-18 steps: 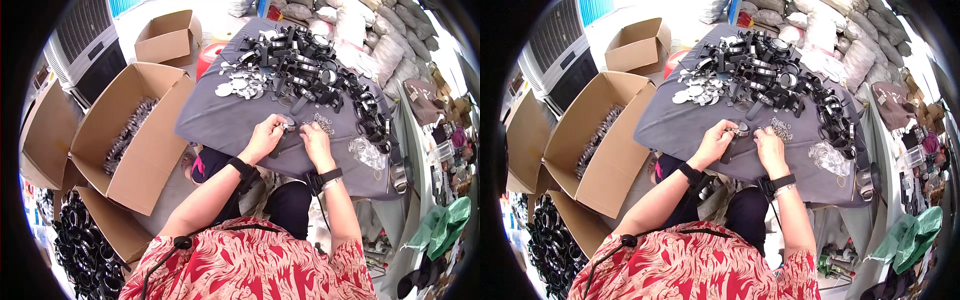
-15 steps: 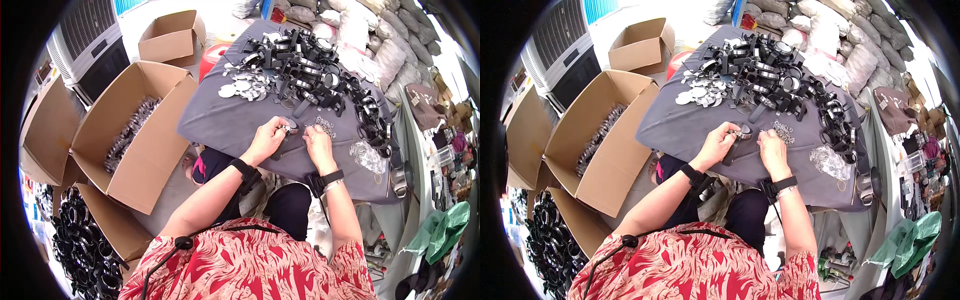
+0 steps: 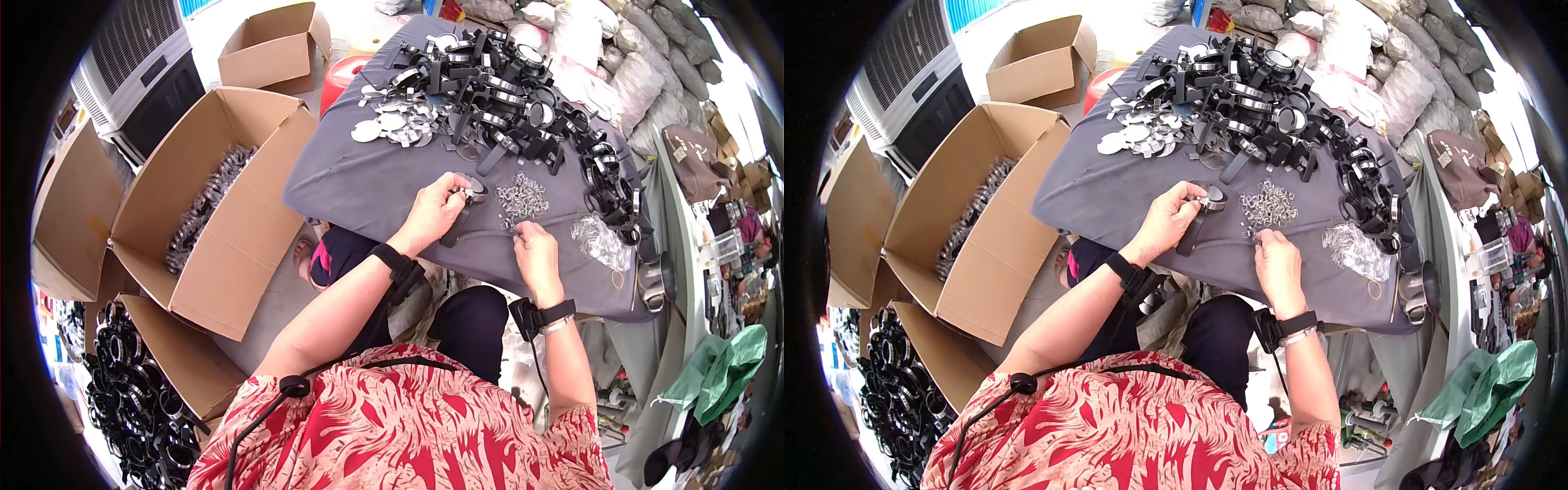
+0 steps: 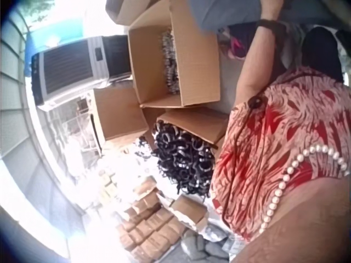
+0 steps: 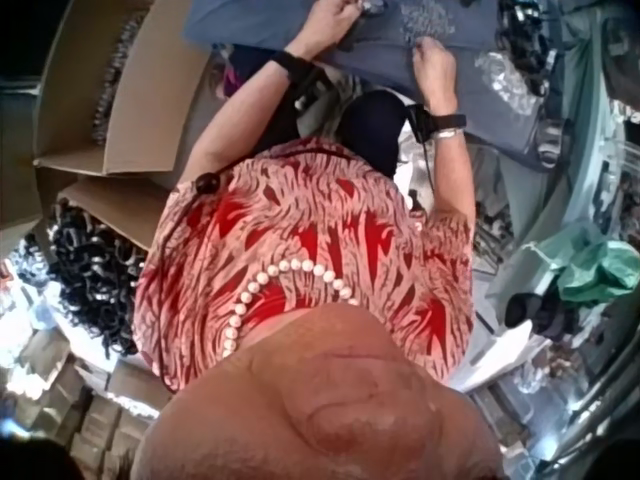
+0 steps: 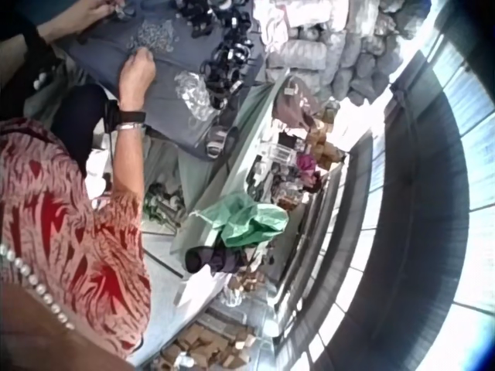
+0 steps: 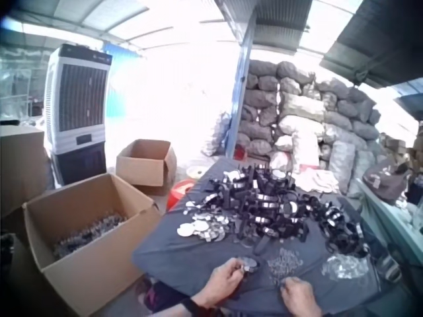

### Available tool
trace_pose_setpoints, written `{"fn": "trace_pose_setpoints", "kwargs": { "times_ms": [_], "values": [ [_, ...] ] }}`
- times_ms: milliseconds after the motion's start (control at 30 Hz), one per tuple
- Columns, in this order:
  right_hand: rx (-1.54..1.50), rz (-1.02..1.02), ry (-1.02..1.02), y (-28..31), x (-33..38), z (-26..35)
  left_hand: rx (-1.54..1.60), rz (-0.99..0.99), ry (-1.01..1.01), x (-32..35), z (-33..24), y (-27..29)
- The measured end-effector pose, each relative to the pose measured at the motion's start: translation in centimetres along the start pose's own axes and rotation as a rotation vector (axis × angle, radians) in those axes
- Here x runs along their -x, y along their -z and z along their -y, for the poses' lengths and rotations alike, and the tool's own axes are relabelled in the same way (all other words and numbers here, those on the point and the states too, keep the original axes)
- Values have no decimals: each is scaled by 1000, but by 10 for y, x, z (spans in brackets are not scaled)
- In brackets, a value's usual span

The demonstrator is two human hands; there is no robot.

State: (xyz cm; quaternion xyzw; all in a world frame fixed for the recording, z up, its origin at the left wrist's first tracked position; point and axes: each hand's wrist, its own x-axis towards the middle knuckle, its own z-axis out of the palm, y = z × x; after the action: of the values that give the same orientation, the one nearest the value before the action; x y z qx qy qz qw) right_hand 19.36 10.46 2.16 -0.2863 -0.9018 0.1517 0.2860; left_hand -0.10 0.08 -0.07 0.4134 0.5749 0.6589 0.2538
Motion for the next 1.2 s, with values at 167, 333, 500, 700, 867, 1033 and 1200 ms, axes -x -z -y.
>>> {"fn": "trace_pose_setpoints", "kwargs": {
  "times_ms": [167, 333, 500, 700, 867, 1033, 1200],
  "values": [
    [-10, 5, -29, -5, -6, -16, 0, 15, 93, 2, -5, 0],
    [-482, -62, -435, -13, -11, -17, -2, 3, 9, 2, 0, 0],
    [-914, -150, -579, -13, -20, -22, 13, 22, 53, 1, -2, 1],
    [-954, -185, -516, -12, -24, -7, -39, 2, 11, 2, -2, 1],
    [-769, -162, -320, -18, -22, -4, -51, 11, -5, -1, 3, 0],
    [-691, -63, -142, -23, -24, 59, -4, 9, 18, 1, -1, 2],
    [-505, -160, 50, -46, -34, 55, 17, 18, 29, 0, -1, 2]
  ]
}}
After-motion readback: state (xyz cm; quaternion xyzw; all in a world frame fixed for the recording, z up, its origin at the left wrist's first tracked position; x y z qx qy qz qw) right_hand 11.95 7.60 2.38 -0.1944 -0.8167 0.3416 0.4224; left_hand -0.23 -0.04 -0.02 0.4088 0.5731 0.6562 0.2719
